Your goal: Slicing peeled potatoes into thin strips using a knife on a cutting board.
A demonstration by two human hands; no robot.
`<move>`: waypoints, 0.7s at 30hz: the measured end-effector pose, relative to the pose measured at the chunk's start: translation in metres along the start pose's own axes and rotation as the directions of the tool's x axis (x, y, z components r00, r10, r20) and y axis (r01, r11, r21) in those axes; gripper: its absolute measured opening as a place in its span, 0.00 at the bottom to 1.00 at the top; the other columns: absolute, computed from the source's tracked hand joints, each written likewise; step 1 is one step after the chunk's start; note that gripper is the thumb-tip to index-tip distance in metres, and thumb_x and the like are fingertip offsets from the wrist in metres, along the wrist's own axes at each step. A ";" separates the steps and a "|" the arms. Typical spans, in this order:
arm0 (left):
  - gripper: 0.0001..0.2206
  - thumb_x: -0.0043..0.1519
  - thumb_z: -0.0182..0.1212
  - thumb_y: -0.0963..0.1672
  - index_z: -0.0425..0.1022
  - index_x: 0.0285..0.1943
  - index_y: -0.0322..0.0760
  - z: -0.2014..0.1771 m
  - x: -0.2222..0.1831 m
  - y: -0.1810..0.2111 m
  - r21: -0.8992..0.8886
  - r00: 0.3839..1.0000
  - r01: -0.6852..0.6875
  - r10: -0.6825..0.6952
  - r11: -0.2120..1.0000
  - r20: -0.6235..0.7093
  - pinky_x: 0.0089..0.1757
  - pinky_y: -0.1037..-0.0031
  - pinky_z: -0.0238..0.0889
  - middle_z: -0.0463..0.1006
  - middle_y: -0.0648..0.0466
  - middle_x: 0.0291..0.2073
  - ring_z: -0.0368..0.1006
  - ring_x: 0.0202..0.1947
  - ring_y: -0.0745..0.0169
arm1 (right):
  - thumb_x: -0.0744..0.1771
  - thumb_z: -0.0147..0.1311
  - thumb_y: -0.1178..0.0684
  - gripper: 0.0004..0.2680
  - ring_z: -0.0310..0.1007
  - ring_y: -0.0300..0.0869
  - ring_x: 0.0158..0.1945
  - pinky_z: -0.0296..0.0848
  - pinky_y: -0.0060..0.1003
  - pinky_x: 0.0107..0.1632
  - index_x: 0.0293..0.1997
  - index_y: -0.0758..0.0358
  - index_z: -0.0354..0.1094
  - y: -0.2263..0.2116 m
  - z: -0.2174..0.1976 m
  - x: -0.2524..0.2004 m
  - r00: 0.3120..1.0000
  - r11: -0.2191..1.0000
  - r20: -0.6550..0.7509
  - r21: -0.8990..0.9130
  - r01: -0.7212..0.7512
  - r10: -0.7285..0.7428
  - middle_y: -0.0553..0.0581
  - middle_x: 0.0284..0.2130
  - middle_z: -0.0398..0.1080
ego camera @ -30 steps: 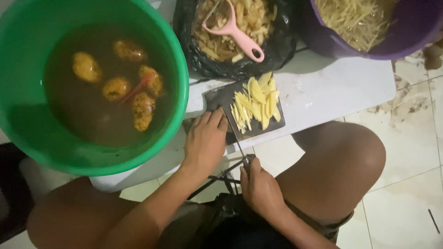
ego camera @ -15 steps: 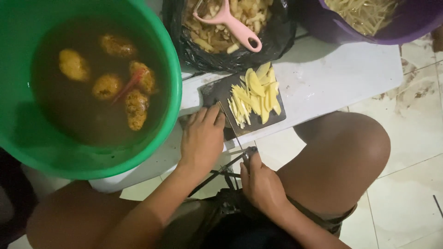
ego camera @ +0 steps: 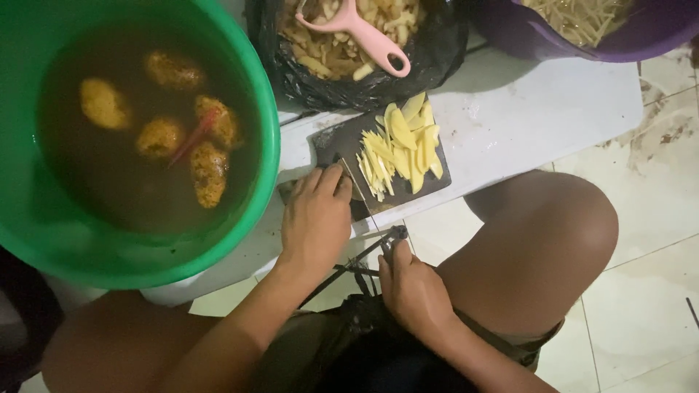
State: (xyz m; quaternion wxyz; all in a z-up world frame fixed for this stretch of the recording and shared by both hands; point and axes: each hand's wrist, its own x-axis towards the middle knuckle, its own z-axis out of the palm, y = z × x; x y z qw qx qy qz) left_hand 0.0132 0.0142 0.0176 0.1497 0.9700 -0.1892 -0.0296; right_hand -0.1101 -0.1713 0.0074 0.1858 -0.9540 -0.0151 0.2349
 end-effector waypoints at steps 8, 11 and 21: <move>0.13 0.54 0.61 0.35 0.81 0.48 0.27 0.002 -0.001 -0.001 -0.021 0.996 -0.023 0.021 1.000 -0.086 0.45 0.53 0.69 0.78 0.45 0.51 0.72 0.47 0.42 | 0.71 0.48 0.45 0.11 0.66 0.68 0.17 0.59 0.58 0.18 0.42 0.60 0.52 -0.009 -0.013 0.003 0.998 1.000 0.050 0.005 -0.031 0.031 0.64 0.15 0.67; 0.14 0.55 0.60 0.36 0.80 0.51 0.28 0.003 -0.002 0.000 -0.013 0.999 -0.005 0.005 1.000 -0.033 0.48 0.52 0.68 0.78 0.44 0.53 0.71 0.50 0.42 | 0.71 0.47 0.45 0.11 0.65 0.70 0.18 0.60 0.60 0.19 0.41 0.59 0.51 -0.013 -0.020 0.005 0.993 0.997 0.101 0.027 -0.070 0.067 0.65 0.16 0.68; 0.15 0.55 0.59 0.34 0.81 0.51 0.27 -0.003 -0.001 0.000 -0.020 0.996 -0.037 0.035 0.999 -0.077 0.50 0.52 0.69 0.78 0.42 0.52 0.72 0.51 0.41 | 0.71 0.44 0.47 0.10 0.62 0.71 0.20 0.54 0.59 0.23 0.42 0.61 0.52 -0.017 -0.033 0.009 0.986 0.971 0.143 0.208 -0.115 0.086 0.69 0.16 0.67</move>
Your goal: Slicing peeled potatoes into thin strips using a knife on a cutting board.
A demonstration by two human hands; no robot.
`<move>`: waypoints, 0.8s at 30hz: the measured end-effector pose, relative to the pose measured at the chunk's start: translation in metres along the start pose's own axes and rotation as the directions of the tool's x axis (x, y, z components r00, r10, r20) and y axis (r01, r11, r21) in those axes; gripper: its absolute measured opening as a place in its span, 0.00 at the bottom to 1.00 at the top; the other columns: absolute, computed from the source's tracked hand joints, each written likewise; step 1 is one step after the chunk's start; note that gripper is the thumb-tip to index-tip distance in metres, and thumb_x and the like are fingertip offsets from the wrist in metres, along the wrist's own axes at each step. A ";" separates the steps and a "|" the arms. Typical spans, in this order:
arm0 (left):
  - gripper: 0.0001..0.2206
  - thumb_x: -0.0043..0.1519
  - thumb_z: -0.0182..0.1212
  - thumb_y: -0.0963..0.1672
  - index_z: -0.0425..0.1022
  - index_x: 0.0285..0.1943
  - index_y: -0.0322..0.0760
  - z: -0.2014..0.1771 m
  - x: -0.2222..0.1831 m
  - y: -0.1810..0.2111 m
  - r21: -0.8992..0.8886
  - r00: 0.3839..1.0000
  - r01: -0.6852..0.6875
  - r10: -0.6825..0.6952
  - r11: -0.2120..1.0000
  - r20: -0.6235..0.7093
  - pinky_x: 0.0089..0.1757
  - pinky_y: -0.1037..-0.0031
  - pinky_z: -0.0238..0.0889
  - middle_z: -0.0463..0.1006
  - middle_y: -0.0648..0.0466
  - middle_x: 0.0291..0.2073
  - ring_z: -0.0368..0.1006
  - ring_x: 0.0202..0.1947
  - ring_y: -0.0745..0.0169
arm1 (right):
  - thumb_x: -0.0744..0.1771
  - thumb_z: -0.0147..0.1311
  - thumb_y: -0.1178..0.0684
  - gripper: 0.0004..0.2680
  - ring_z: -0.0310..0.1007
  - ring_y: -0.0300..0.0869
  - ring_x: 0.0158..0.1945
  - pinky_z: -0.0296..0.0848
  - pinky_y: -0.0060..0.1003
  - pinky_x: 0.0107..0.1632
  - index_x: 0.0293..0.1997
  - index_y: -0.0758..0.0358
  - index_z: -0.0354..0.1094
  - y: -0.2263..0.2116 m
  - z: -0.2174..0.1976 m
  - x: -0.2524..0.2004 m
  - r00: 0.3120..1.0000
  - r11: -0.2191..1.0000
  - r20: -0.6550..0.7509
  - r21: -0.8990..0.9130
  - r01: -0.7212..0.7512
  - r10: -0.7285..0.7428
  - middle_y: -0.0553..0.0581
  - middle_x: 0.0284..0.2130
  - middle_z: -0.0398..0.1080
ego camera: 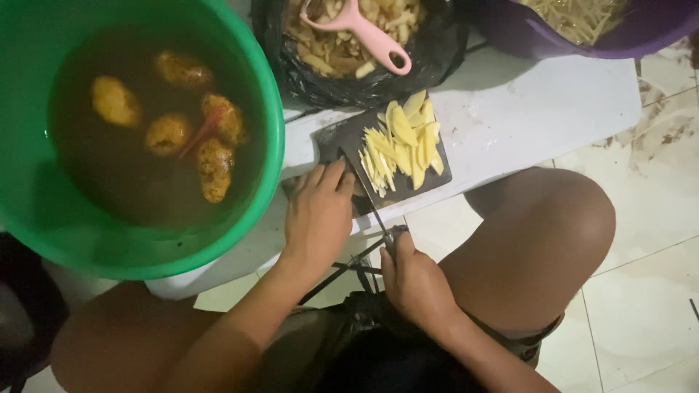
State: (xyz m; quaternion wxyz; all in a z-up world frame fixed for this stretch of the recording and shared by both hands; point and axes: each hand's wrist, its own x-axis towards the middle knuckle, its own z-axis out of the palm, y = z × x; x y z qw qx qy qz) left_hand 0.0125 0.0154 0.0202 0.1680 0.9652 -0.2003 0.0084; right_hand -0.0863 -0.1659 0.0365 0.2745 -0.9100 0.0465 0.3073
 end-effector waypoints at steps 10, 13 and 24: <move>0.18 0.54 0.58 0.34 0.81 0.53 0.30 0.002 -0.002 -0.002 0.006 0.998 0.029 -0.029 1.000 0.054 0.47 0.52 0.68 0.78 0.44 0.55 0.72 0.51 0.43 | 0.70 0.46 0.46 0.11 0.66 0.75 0.23 0.60 0.62 0.22 0.50 0.61 0.53 0.005 0.008 -0.010 0.999 0.998 -0.052 -0.066 -0.003 0.000 0.72 0.20 0.69; 0.18 0.55 0.59 0.34 0.81 0.55 0.29 0.005 -0.002 -0.001 -0.012 0.995 0.049 -0.048 0.999 0.090 0.51 0.49 0.66 0.77 0.43 0.58 0.71 0.56 0.40 | 0.70 0.48 0.46 0.14 0.69 0.72 0.22 0.63 0.61 0.22 0.55 0.64 0.53 0.000 0.005 -0.009 0.999 0.994 -0.049 -0.104 -0.017 0.012 0.70 0.21 0.72; 0.12 0.60 0.63 0.36 0.83 0.52 0.32 -0.011 0.004 0.002 -0.042 0.995 0.055 -0.051 0.998 0.081 0.47 0.60 0.65 0.78 0.42 0.51 0.75 0.50 0.46 | 0.71 0.45 0.45 0.11 0.81 0.61 0.28 0.77 0.55 0.29 0.49 0.62 0.61 -0.015 -0.013 0.001 0.998 0.994 -0.060 -0.105 0.007 -0.014 0.68 0.25 0.76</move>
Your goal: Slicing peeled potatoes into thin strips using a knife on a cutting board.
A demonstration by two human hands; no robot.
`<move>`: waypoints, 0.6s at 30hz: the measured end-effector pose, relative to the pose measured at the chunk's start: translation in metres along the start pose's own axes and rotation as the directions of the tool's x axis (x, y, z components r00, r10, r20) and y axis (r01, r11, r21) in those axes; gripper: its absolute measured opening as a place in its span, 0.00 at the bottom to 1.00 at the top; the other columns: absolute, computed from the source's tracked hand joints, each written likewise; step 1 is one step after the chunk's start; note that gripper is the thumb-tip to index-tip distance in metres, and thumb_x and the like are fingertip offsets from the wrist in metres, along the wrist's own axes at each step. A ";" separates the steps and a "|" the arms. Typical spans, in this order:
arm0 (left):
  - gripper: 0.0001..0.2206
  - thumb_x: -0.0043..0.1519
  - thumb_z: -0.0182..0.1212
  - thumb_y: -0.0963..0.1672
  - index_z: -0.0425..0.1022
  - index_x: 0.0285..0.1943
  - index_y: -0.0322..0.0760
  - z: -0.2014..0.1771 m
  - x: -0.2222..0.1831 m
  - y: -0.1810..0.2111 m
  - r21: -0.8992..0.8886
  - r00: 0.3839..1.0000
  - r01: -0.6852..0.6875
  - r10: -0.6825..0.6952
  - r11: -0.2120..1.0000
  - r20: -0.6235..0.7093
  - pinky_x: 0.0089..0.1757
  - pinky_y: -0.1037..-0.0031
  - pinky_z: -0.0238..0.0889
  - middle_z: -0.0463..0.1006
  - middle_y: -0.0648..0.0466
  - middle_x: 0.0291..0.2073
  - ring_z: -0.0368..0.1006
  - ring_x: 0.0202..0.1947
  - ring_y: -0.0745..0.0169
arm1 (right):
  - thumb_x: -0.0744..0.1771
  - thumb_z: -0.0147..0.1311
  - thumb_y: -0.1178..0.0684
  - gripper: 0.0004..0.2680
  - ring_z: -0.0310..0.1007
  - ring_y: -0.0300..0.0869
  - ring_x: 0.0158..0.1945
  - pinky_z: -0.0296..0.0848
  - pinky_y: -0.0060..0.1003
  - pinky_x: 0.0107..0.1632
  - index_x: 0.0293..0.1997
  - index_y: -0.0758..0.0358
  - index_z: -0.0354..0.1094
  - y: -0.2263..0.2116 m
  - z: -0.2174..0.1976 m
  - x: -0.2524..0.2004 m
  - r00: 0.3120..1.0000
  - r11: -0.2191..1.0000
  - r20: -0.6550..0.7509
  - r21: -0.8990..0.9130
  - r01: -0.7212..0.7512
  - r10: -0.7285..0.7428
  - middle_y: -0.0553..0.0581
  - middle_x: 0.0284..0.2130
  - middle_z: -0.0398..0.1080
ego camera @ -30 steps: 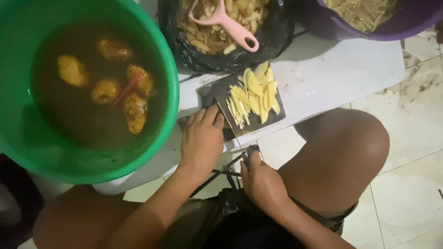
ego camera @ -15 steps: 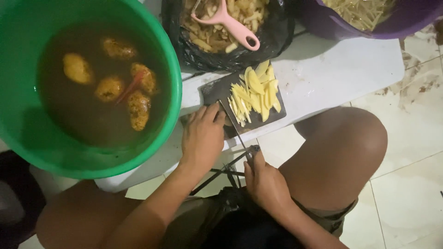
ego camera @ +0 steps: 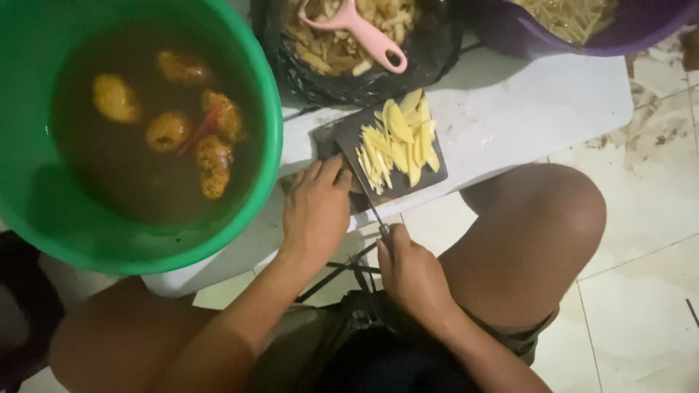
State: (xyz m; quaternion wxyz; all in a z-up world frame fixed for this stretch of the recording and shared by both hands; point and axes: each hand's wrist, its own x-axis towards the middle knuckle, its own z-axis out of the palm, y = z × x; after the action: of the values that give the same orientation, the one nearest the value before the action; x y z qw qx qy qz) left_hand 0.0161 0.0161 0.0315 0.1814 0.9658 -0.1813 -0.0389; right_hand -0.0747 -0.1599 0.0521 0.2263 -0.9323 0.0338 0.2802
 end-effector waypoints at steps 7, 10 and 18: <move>0.12 0.61 0.61 0.37 0.83 0.52 0.31 0.000 -0.001 0.001 -0.019 0.999 0.017 -0.016 1.000 0.052 0.46 0.61 0.64 0.77 0.44 0.51 0.74 0.48 0.48 | 0.70 0.46 0.44 0.10 0.81 0.62 0.29 0.77 0.55 0.30 0.44 0.60 0.61 0.009 0.004 -0.024 0.998 0.998 -0.010 -0.007 -0.062 0.062 0.69 0.25 0.77; 0.14 0.62 0.59 0.36 0.82 0.56 0.32 -0.010 0.000 0.005 -0.009 0.995 0.029 -0.028 1.000 0.092 0.51 0.59 0.63 0.77 0.43 0.55 0.73 0.54 0.47 | 0.71 0.46 0.45 0.10 0.82 0.61 0.30 0.78 0.53 0.32 0.46 0.62 0.63 0.002 0.000 -0.020 0.998 0.998 -0.004 -0.010 -0.063 0.063 0.68 0.26 0.77; 0.14 0.62 0.59 0.36 0.82 0.56 0.34 -0.008 -0.004 0.000 0.001 0.996 -0.005 0.005 1.000 0.090 0.51 0.59 0.64 0.77 0.45 0.54 0.73 0.54 0.48 | 0.71 0.44 0.46 0.10 0.82 0.62 0.32 0.78 0.56 0.33 0.49 0.62 0.61 0.005 0.003 -0.013 0.997 0.998 -0.069 0.053 -0.028 0.031 0.69 0.28 0.78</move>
State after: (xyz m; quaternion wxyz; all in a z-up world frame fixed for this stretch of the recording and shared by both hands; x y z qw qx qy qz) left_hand 0.0137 0.0202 0.0387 0.1728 0.9627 -0.1916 -0.0817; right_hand -0.0879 -0.1639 0.0548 0.2449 -0.9347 0.0628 0.2496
